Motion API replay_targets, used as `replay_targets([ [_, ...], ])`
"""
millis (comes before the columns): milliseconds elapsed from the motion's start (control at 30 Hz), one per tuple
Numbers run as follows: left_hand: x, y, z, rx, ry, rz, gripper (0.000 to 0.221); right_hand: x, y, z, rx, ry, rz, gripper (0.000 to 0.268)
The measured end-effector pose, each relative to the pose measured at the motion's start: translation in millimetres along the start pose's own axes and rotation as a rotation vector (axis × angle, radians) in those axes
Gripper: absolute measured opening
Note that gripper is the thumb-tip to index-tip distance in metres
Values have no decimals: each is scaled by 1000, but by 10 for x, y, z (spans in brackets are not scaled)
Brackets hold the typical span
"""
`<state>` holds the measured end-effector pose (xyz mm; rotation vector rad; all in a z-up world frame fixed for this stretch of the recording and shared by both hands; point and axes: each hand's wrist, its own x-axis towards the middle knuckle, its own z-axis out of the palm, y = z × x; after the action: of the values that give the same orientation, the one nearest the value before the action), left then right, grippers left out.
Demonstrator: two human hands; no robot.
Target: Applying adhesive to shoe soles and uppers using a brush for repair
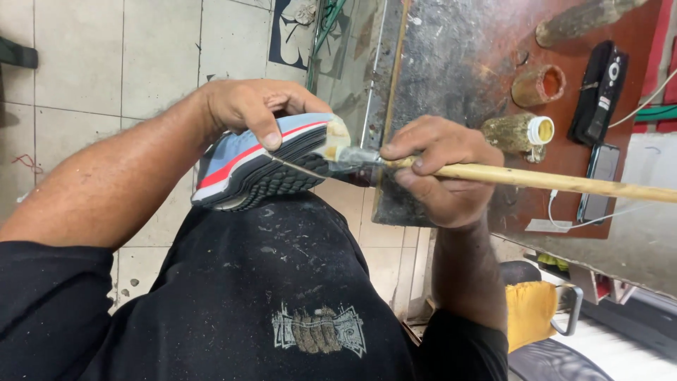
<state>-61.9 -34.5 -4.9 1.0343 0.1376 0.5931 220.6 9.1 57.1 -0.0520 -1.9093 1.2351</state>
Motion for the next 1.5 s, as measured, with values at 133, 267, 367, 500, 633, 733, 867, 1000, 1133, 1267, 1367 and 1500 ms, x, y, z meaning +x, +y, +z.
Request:
replay_targets([
  [133,-158,23,-185,-101,63,4,79,107,78,233,-178,71,122,16],
  [267,-243,-117,-319,-254,66,204,68,220,368,332,53,131,215,23],
  [367,-391,-153,-385,-248,145,141,63,289,557,481,86,156,285,25],
  [500,-499,-171,-485,-311,103,123,62,454,649,683,126,176,371,26],
  [633,-650,-120,-553,-363,88,137,61,541,556,908,-85,196,253,24],
  [733,-712,-50,-542,-400,115,128,58,563,519,905,-170,208,134,22],
  [867,-744,-122,-585,-402,87,122,57,549,462,1024,-205,181,124,23],
  [1000,-709,-105,-530,-373,66,95,57,588,489,1124,-73,147,99,20],
  [1133,-680,7,-409,-361,19,113,60,545,430,844,-74,108,99,20],
  [1267,-665,-54,-400,-380,23,138,63,509,441,974,0,110,85,21],
  [1367,-644,-62,-394,-361,-1,129,62,508,396,946,-9,88,148,20],
  [1500,-606,-53,-329,-348,39,119,63,511,368,773,-73,129,131,20],
])
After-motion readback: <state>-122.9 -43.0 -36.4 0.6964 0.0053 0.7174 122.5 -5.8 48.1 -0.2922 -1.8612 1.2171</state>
